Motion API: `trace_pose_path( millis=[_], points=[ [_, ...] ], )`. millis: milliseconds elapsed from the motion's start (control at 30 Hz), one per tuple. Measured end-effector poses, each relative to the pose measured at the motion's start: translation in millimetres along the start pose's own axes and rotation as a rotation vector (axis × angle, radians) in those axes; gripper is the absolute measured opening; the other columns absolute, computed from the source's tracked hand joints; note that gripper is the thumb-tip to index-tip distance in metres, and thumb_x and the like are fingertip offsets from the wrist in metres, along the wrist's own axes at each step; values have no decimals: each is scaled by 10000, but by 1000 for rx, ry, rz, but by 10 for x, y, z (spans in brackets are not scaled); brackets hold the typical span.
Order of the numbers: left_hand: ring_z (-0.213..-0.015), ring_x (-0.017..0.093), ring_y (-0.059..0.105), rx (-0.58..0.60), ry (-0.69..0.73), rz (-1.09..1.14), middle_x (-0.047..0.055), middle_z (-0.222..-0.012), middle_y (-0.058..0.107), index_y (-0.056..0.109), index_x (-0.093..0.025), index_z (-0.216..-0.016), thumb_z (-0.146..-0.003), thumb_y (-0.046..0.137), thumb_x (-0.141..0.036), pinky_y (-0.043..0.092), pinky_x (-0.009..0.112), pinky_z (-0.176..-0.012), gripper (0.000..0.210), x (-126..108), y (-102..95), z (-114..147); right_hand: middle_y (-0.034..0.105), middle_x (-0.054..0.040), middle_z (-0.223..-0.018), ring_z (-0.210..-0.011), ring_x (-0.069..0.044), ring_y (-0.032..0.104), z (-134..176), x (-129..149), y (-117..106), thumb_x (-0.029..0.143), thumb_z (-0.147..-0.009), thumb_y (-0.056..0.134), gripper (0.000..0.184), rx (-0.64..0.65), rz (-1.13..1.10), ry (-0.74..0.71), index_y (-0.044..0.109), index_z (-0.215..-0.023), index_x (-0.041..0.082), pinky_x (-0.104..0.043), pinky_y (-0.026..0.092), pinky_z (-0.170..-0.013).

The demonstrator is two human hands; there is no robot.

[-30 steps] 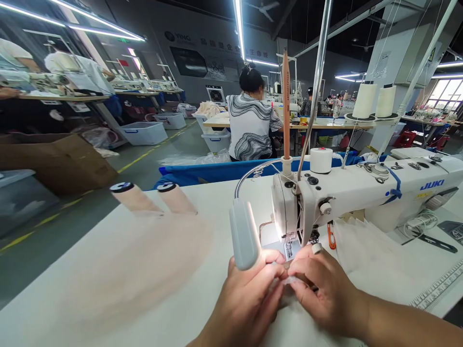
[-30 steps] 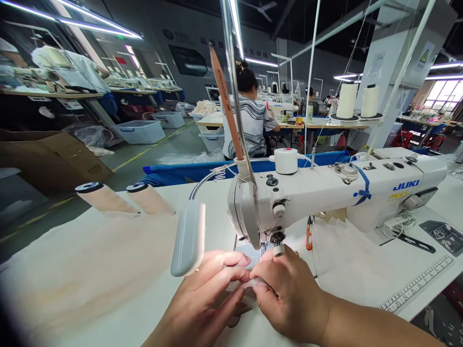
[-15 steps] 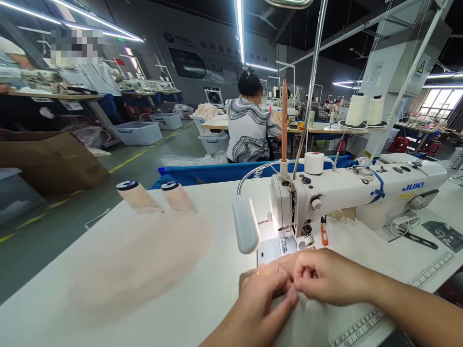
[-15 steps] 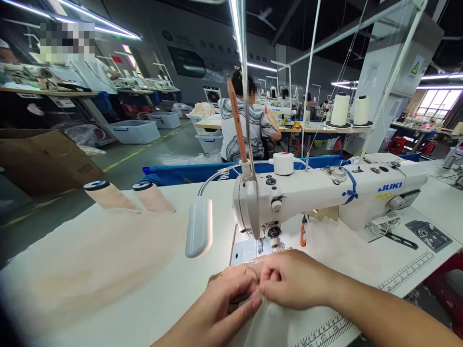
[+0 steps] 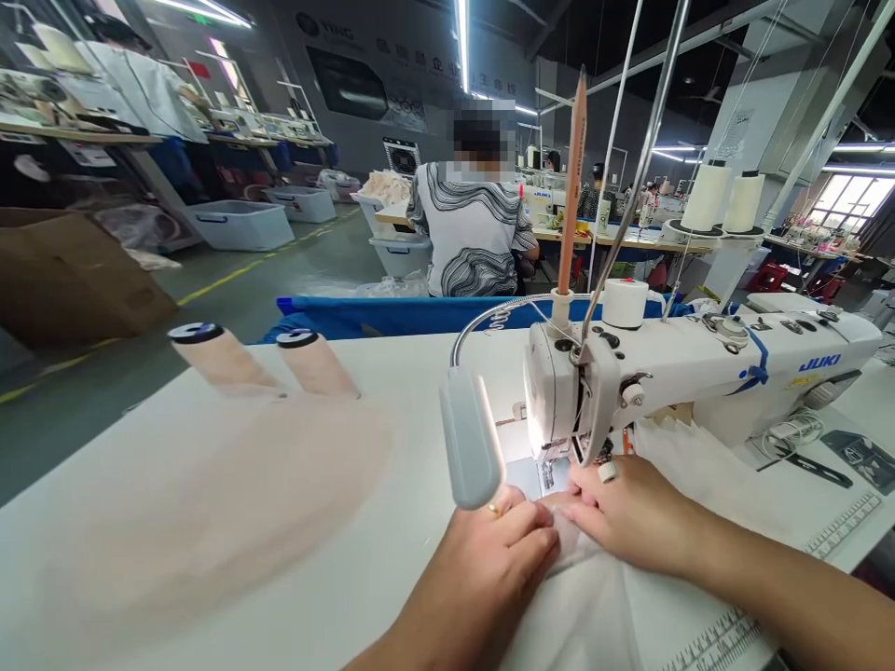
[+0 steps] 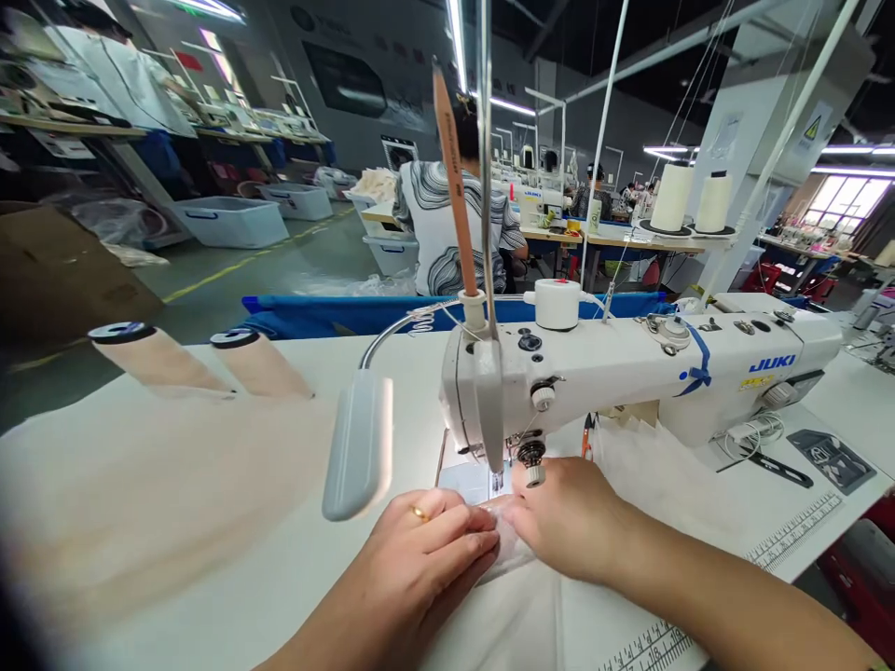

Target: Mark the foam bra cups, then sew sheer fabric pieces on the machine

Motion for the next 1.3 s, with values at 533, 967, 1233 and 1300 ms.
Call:
trace_pose_path(
  millis=[533, 967, 1233, 1300],
  points=[
    [-858, 277, 680, 86, -63, -132, 70, -1043, 769, 738, -208, -1095, -1030, 485, -190, 519, 467, -777, 263, 141, 144, 182, 770, -35, -1144, -881, -233, 605, 135, 103, 231, 66, -943, 629, 159, -96, 130, -300, 663, -1008, 207, -359, 475, -809],
    [-891, 300, 715, 93, -91, -252, 88, -1120, 780, 736, -195, -1112, -977, 544, -183, 493, 485, -780, 235, 119, 189, 142, 770, -110, -1085, -951, -271, 653, 94, 61, 96, 86, -925, 644, 224, -248, 192, -265, 758, -1075, 206, -353, 522, -821],
    [-900, 291, 706, 106, -123, -219, 96, -1136, 754, 716, -219, -1182, -992, 519, -195, 500, 480, -792, 275, 174, 252, 179, 753, -107, -1024, -913, -262, 642, 86, 72, 54, 73, -934, 588, 235, -254, 159, -279, 746, -1063, 190, -350, 538, -792],
    [-888, 294, 706, 117, -127, -199, 100, -1137, 748, 711, -226, -1204, -983, 528, -196, 521, 484, -784, 288, 193, 229, 163, 747, -96, -1005, -901, -255, 639, 113, 84, 16, 63, -934, 574, 237, -274, 163, -279, 736, -1046, 195, -344, 529, -780]
  ],
)
Point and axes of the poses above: each hand's wrist, its own z-axis away from the middle knuckle, its own y-axis out of the palm, x = y × z, the point moved 10 cm from there along -z, towards the middle knuckle
